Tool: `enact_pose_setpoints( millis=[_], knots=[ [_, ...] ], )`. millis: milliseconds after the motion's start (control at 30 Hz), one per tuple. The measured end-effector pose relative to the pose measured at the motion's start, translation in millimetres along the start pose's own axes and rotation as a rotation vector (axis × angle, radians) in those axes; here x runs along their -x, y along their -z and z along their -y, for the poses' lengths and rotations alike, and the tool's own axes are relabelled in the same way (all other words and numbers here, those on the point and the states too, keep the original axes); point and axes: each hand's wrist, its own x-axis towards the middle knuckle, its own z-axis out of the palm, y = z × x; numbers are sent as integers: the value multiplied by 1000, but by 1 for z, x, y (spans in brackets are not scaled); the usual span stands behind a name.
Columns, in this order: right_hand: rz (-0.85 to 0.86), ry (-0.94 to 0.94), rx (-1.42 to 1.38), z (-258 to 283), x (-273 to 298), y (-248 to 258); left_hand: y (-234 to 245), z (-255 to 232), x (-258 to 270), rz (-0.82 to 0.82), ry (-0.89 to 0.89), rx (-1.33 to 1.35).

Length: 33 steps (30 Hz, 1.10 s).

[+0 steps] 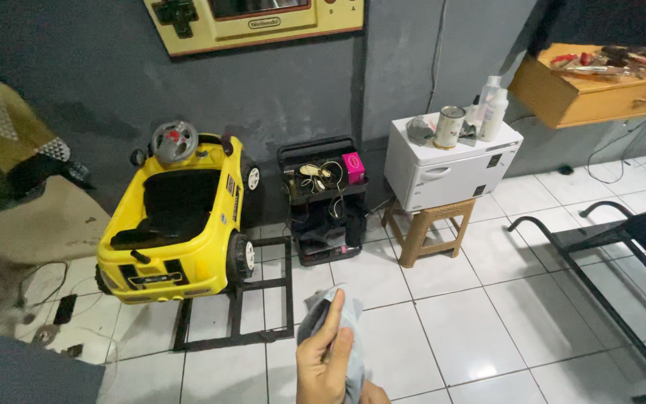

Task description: The person unfolds and turns a fabric garment by hand while brushing its surfaces with a bristle brush.

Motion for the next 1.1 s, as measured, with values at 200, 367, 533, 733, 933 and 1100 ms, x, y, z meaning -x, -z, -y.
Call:
enact_pose_setpoints(
  millis=[200,367,533,733,933,1100],
  knots=[
    [-28,-387,-53,48,-13,63,10,6,7,-66,170,93],
    [-72,-741,-99,44,-52,77,20,-13,6,-79,209,485],
    [-100,-1171,-148,47,-20,84,19,-35,7,152,212,445],
    [-209,-790,-871,130,-44,101,-2,-23,8,376,267,77],
    [223,-1047,-484,81,0,49,-9,-31,5,364,47,270],
    [969,-883,552,17,62,45,3,-56,-2,276,90,446]
  ],
)
